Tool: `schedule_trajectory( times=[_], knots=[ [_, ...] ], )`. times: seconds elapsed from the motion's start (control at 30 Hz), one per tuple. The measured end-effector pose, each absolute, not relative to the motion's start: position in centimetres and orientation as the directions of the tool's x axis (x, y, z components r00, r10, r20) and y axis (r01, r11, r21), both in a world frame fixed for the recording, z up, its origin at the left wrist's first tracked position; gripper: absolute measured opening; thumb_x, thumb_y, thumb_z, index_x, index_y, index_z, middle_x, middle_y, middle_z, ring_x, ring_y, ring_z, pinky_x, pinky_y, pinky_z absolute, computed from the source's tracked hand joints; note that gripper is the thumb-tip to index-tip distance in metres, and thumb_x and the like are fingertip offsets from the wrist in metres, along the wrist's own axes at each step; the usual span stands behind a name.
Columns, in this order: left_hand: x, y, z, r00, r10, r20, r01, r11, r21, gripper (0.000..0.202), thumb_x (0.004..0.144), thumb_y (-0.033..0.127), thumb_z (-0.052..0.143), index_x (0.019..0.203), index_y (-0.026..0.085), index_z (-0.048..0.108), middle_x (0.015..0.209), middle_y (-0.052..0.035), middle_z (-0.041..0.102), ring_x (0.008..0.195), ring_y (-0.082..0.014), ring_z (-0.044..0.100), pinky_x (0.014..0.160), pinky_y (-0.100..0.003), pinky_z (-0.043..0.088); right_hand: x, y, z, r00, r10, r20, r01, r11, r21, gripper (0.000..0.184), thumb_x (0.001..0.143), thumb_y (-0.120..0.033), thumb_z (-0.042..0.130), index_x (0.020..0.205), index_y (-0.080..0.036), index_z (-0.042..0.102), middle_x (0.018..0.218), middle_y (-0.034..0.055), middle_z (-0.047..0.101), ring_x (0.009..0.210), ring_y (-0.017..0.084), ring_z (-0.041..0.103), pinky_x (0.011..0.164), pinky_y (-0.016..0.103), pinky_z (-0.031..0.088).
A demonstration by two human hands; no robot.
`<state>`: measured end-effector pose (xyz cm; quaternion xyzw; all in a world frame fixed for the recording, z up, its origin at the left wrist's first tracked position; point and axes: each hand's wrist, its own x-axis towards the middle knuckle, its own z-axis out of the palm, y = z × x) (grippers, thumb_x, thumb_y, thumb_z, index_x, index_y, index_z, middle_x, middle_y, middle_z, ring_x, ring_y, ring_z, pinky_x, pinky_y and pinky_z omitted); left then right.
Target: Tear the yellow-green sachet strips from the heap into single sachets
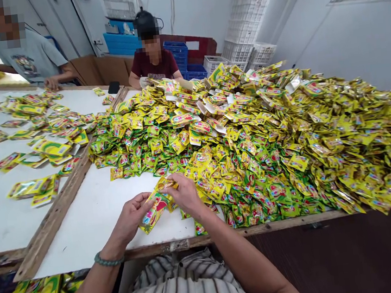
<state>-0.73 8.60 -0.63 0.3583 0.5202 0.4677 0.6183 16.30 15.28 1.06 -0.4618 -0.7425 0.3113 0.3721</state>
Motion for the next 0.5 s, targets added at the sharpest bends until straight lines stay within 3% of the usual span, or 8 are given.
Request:
schedule_trajectory(
  times=[0.13, 0.27, 0.37, 0.5],
  knots=[
    [-0.1, 8.4, -1.1, 0.025, 0.932, -0.361, -0.259, 0.355, 0.898, 0.052, 0.060, 0.040, 0.081, 0.102, 0.015, 0.064, 0.088, -0.0046, 0.075, 0.071, -0.0176, 0.068, 0.063, -0.025, 0.051, 16.5, 14.1, 0.5, -0.330, 0.917, 0.225, 0.484, 0.369, -0.793, 0.018, 0.081, -0.036, 0.063, 0.080, -0.019, 0.067, 0.076, 0.0031, 0.064, 0.072, 0.017, 0.057, 0.068, 0.026, 0.042],
    [0.1, 8.3, -1.7, -0.005, 0.936, -0.352, -0.285, 0.337, 0.898, 0.052, 0.058, 0.036, 0.084, 0.101, 0.014, 0.064, 0.088, -0.0053, 0.075, 0.072, -0.0184, 0.069, 0.067, -0.027, 0.053, 17.3, 13.4, 1.0, -0.316, 0.931, 0.182, 0.486, 0.324, -0.812, 0.019, 0.087, -0.033, 0.054, 0.093, -0.019, 0.067, 0.085, 0.0035, 0.066, 0.076, 0.016, 0.057, 0.070, 0.026, 0.043],
    [0.1, 8.3, -2.1, -0.047, 0.943, -0.330, -0.259, 0.308, 0.916, 0.055, 0.056, 0.037, 0.085, 0.101, 0.012, 0.065, 0.087, -0.0064, 0.075, 0.073, -0.0206, 0.070, 0.069, -0.030, 0.054, 17.6, 13.2, 1.0, -0.271, 0.925, 0.265, 0.535, 0.374, -0.757, 0.014, 0.084, -0.032, 0.062, 0.086, -0.020, 0.069, 0.082, 0.0045, 0.064, 0.083, 0.019, 0.055, 0.076, 0.029, 0.042],
    [0.1, 8.1, -2.2, -0.029, 0.948, -0.318, -0.237, 0.302, 0.923, 0.056, 0.055, 0.040, 0.084, 0.101, 0.012, 0.068, 0.089, -0.0081, 0.076, 0.078, -0.0234, 0.071, 0.073, -0.033, 0.055, 18.0, 13.3, 0.5, -0.275, 0.941, 0.199, 0.555, 0.324, -0.766, 0.014, 0.072, -0.035, 0.075, 0.077, -0.021, 0.072, 0.080, 0.0038, 0.064, 0.086, 0.020, 0.053, 0.076, 0.031, 0.041]
  ],
)
